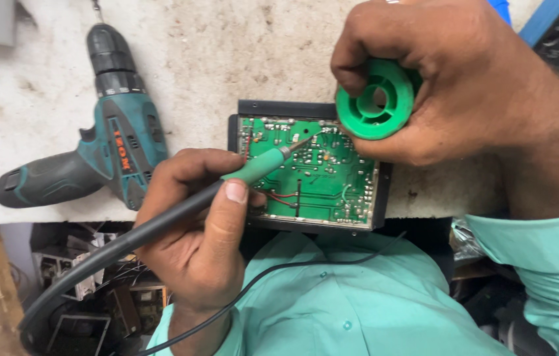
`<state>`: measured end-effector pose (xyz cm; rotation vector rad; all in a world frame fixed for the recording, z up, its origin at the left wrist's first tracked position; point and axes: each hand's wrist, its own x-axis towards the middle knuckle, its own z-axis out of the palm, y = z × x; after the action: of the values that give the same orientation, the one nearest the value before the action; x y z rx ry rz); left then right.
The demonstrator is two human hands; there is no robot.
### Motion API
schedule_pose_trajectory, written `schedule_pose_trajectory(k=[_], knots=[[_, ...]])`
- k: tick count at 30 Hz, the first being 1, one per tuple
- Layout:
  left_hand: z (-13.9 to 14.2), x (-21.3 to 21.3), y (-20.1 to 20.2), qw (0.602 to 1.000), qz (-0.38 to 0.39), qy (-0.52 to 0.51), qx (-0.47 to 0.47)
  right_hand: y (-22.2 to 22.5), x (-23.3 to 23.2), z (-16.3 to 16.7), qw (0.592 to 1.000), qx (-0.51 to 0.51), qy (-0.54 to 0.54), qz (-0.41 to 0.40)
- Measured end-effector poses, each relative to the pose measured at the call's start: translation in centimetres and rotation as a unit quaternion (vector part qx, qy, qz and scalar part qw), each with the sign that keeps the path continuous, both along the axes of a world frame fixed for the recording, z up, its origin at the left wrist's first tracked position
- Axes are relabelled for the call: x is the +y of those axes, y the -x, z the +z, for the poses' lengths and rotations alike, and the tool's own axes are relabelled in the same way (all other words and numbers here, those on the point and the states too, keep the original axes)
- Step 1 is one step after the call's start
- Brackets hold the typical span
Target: The person solders components on a green circuit board mounted in a frame, holding a soldering iron in one hand and a spool of solder wire in the other, applying solder to multiple joints across the board. They then set the iron aside and use multimeter probes to test points on the board.
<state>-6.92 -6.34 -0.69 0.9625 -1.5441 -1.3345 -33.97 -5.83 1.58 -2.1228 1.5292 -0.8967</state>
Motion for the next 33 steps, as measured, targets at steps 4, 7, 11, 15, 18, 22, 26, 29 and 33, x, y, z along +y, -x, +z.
schedule_pose_trajectory(k=[4,7,11,15,18,22,26,29,33], knots=[[0.1,-0.2,0.2,1.000,-0.003,-0.003,-0.005,0.1,0.1,-0.1,1.000,-0.001,-0.006,0.001],[0.3,-0.3,0.1,1.000,-0.006,-0.005,-0.012,0.0,0.0,-0.1,1.000,0.014,0.000,0.000],[0.5,-0.3,0.1,1.000,-0.012,-0.007,-0.020,-0.1,-0.4,0.0,0.999,0.009,0.017,0.028],[0.6,-0.6,0.1,1.000,-0.025,0.000,-0.017,-0.3,-0.3,0.2,0.999,-0.008,0.018,0.040],[0.9,-0.7,0.1,0.999,-0.029,0.004,-0.022,-0.4,-0.2,0.2,0.999,-0.006,0.034,0.041],[1.3,-0.8,0.1,0.999,-0.027,0.000,-0.034,-0.2,-0.6,0.0,0.995,0.013,0.063,0.072],[1.6,-1.0,0.2,0.998,-0.021,0.008,-0.052,-0.2,-0.5,-0.1,0.995,0.017,0.066,0.072],[1.6,-1.1,0.3,0.997,-0.015,0.013,-0.072,-0.2,-0.4,-0.2,0.996,0.002,0.056,0.071],[1.7,-1.2,0.4,0.997,-0.009,0.010,-0.076,-0.2,-0.4,-0.2,0.996,0.002,0.050,0.072]])
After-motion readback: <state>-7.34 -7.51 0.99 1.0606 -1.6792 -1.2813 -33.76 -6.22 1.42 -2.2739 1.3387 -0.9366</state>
